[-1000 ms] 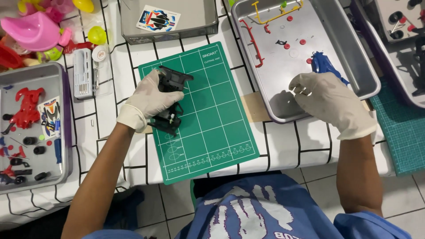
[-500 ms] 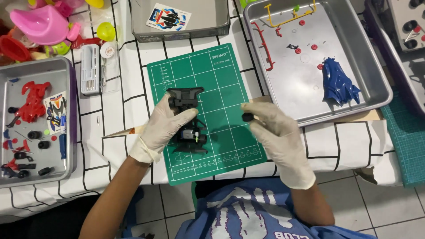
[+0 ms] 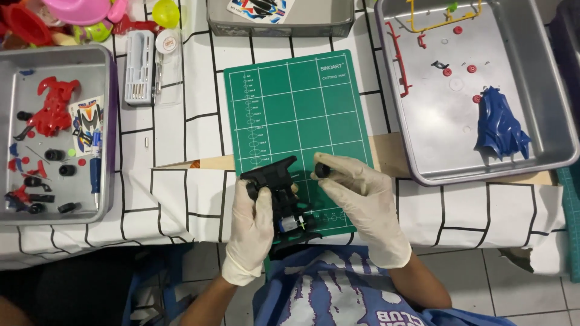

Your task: Assembling a mini 4WD toy car by fitting together chassis, wheels, and body components on a cutting mat.

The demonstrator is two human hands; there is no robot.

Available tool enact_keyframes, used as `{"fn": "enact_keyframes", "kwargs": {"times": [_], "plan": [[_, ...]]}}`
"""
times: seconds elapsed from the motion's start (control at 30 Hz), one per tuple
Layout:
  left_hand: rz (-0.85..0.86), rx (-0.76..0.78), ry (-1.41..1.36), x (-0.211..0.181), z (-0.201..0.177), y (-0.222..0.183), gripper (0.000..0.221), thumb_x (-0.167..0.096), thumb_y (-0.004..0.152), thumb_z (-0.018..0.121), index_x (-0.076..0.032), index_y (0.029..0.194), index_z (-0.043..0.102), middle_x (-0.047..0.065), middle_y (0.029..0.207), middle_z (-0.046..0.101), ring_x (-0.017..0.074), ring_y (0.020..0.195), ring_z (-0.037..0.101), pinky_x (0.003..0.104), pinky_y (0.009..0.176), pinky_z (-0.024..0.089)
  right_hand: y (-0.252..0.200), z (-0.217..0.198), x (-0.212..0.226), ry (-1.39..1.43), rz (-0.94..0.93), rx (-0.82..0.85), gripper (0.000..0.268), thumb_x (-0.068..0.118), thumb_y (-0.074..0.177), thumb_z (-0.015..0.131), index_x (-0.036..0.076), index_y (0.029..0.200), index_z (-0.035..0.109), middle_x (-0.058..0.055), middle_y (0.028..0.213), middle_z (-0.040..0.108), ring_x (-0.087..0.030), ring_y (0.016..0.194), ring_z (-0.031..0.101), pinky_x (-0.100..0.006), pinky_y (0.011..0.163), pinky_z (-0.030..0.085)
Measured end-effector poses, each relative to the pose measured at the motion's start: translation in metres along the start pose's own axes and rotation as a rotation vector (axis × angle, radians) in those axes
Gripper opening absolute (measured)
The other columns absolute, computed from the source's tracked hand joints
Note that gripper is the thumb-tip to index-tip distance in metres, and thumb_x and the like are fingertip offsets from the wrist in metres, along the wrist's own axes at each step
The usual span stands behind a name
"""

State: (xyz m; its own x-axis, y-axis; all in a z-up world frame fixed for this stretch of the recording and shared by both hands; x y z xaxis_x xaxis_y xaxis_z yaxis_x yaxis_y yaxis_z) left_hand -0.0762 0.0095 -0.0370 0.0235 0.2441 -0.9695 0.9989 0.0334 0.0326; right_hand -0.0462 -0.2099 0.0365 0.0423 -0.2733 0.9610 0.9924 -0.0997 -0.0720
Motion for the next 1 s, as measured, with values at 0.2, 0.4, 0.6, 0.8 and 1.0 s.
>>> {"fn": "enact_keyframes", "kwargs": {"times": [0.2, 0.4, 0.6, 0.8, 1.0], "plan": [[0.038, -0.095, 0.033, -0.046, 0.017, 0.005, 0.020, -0.012, 0.107, 0.041, -0.006, 0.115, 0.059, 0.011, 0.098, 0.071, 0.0177, 0.087, 0.067, 0.038, 0.086, 0.060, -0.004, 0.014, 0.010, -0.049, 0.006, -0.056, 0.040, -0.003, 0.082, 0.077, -0.001, 0.122, 0.072, -0.022, 0.108, 0.078, -0.023, 0.097, 0.075, -0.039, 0.088, 0.066], [0.045, -0.098, 0.003, -0.049, 0.040, 0.008, 0.019, -0.011, 0.107, 0.042, -0.006, 0.114, 0.058, 0.010, 0.097, 0.069, 0.0172, 0.087, 0.066, 0.037, 0.085, 0.060, -0.004, 0.003, -0.016, 0.007, 0.082, -0.193, 0.030, 0.000, 0.083, 0.079, -0.005, 0.112, 0.075, -0.025, 0.097, 0.079, -0.026, 0.088, 0.077, -0.039, 0.080, 0.066], [0.057, -0.085, -0.019, -0.050, 0.049, 0.005, 0.017, -0.011, 0.107, 0.042, -0.006, 0.113, 0.058, 0.010, 0.096, 0.068, 0.0167, 0.087, 0.065, 0.037, 0.085, 0.059, -0.004, 0.006, -0.012, 0.021, 0.066, -0.270, 0.027, 0.002, 0.084, 0.080, -0.005, 0.110, 0.075, -0.022, 0.091, 0.079, -0.022, 0.085, 0.075, -0.038, 0.078, 0.066], [0.065, -0.097, -0.028, -0.052, 0.053, 0.008, 0.016, -0.010, 0.107, 0.043, -0.006, 0.112, 0.057, 0.009, 0.096, 0.066, 0.0163, 0.086, 0.064, 0.036, 0.085, 0.058, -0.005, -0.002, -0.026, 0.006, 0.027, -0.281, 0.032, 0.001, 0.081, 0.082, -0.003, 0.111, 0.075, -0.025, 0.094, 0.078, -0.029, 0.087, 0.077, -0.045, 0.077, 0.067], [0.077, -0.104, -0.041, -0.054, 0.058, 0.005, 0.015, -0.010, 0.107, 0.043, -0.006, 0.112, 0.057, 0.009, 0.095, 0.065, 0.0158, 0.086, 0.062, 0.035, 0.084, 0.058, -0.010, -0.009, -0.034, 0.022, 0.029, -0.320, 0.031, 0.002, 0.081, 0.082, -0.003, 0.111, 0.074, -0.025, 0.096, 0.078, -0.030, 0.084, 0.077, -0.043, 0.075, 0.067]]}}
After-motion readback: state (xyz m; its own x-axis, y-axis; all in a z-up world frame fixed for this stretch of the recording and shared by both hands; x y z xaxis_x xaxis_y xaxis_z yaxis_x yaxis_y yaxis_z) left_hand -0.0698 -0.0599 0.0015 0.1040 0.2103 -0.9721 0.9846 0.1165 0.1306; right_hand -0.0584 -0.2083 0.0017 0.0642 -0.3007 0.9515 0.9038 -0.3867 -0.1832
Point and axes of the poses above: each hand's wrist, its own y-axis towards the middle knuckle, its own z-axis out of the palm, x = y × z, the point moved 3 cm from there along y, towards the middle knuckle
